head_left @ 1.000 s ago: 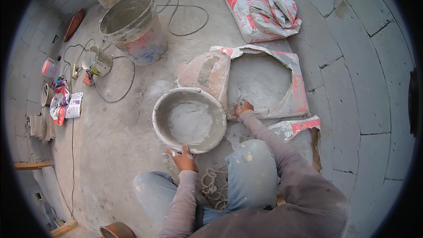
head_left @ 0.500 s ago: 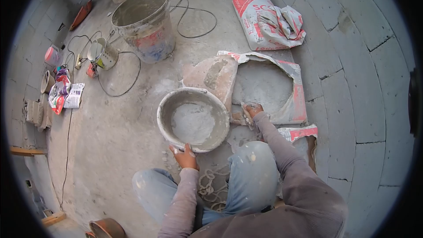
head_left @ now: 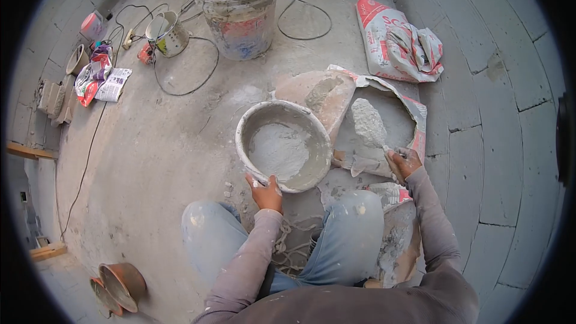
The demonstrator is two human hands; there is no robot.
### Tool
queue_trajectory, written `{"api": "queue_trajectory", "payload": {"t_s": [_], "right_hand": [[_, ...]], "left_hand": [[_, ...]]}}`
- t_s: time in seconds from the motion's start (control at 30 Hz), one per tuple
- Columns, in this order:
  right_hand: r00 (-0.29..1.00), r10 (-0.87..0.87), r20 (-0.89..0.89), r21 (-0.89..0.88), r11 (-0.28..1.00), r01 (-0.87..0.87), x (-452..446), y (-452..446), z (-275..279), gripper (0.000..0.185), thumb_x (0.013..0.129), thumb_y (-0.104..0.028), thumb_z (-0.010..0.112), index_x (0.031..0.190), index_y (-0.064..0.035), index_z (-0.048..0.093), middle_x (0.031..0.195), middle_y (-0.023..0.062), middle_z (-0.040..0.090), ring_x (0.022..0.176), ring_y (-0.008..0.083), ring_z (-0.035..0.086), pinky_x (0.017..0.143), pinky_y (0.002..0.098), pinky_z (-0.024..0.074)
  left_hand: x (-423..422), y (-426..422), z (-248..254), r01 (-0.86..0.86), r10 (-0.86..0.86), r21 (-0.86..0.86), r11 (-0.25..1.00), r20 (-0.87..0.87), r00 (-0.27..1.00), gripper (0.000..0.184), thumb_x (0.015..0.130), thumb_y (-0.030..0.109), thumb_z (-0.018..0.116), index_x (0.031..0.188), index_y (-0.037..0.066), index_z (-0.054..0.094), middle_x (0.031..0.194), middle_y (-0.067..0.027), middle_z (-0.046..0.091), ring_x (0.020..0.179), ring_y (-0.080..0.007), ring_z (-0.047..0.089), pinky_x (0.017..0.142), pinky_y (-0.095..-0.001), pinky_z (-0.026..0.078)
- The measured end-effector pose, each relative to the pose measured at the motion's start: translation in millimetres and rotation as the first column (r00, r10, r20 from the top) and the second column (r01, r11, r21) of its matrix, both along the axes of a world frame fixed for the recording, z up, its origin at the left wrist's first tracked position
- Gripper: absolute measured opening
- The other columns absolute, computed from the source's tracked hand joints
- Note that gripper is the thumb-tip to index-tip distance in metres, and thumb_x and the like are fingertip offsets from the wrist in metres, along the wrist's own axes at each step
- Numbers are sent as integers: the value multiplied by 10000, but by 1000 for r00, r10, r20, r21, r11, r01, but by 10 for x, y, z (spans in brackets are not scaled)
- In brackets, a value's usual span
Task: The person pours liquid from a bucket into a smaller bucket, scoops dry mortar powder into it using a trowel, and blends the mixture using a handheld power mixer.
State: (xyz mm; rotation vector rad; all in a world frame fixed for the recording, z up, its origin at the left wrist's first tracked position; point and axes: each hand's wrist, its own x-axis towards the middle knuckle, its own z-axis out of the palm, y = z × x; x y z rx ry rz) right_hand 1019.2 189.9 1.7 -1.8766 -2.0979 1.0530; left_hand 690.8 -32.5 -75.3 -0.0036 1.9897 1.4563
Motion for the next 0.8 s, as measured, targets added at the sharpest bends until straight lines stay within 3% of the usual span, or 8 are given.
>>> {"api": "queue_trajectory", "payload": {"t_s": [0.1,0.13,0.27,0.33,0.37,0.43,0.63,0.8], "right_hand": [[998,15,-58,-361,932,-35,-712,-287,790,513,815,-427,612,1009,48,633,898,203,648,853,275,619,813,367,477],[998,24,-60,-367,929,-44,-833,-297,724,513,815,-427,612,1009,48,633,898,203,648,853,275,619,813,367,477],[886,463,-12,-323,837,-442,-1424,-277,486,361,839,-344,614,877,12,652,816,147,662,772,264,642,719,382,490],[760,631,154,-118,776,-620,-1740,-286,288,318,859,-324,603,973,-29,631,885,170,666,832,298,652,736,403,502],[759,634,152,-115,774,-623,-1893,-351,211,318,859,-324,603,973,-29,631,885,170,666,832,298,652,736,403,502],[615,658,434,-75,707,-704,-2141,-453,109,328,868,-306,584,1109,-85,559,915,185,638,838,345,633,728,436,501],[416,669,616,130,434,-891,-2268,-490,323,372,792,-211,619,1146,-142,524,1019,138,596,864,320,637,720,436,511],[268,660,702,71,309,-948,-2227,-404,786,334,811,-166,584,1142,-142,547,1017,139,603,913,322,632,706,411,511]], "left_hand": [[19,-20,-131,-6,4,-25,1000,-62,998,750,816,-4,603,1438,-22,184,1370,-231,413,1206,-284,477,991,-320,377],[17,-15,-110,10,-13,-32,999,-68,998,761,816,-3,602,1444,-21,172,1378,-229,408,1212,-285,473,995,-318,373],[23,-40,-206,-1,2,13,1000,-14,1000,751,833,-34,566,1451,-16,141,1400,-215,385,1232,-281,454,995,-326,377],[34,-84,-234,6,-6,27,1000,-2,1000,753,835,-41,558,1455,-14,130,1405,-214,378,1235,-281,452,996,-326,376],[20,-82,-247,15,-16,49,999,8,1000,756,838,-48,550,1458,-12,119,1411,-214,372,1238,-281,449,997,-327,375],[29,-88,-276,0,0,30,1000,1,1000,760,834,-44,556,1458,-13,123,1414,-215,367,1241,-281,446,1003,-324,367],[-6,-47,0,-11,10,-38,999,-23,1000,770,810,-31,586,1452,-17,161,1416,-220,367,1254,-281,434,1028,-313,337],[13,-63,-195,-19,19,15,1000,-1,1000,757,800,-29,590,1443,-22,190,1409,-223,377,1262,-286,428,1034,-314,330]]}}
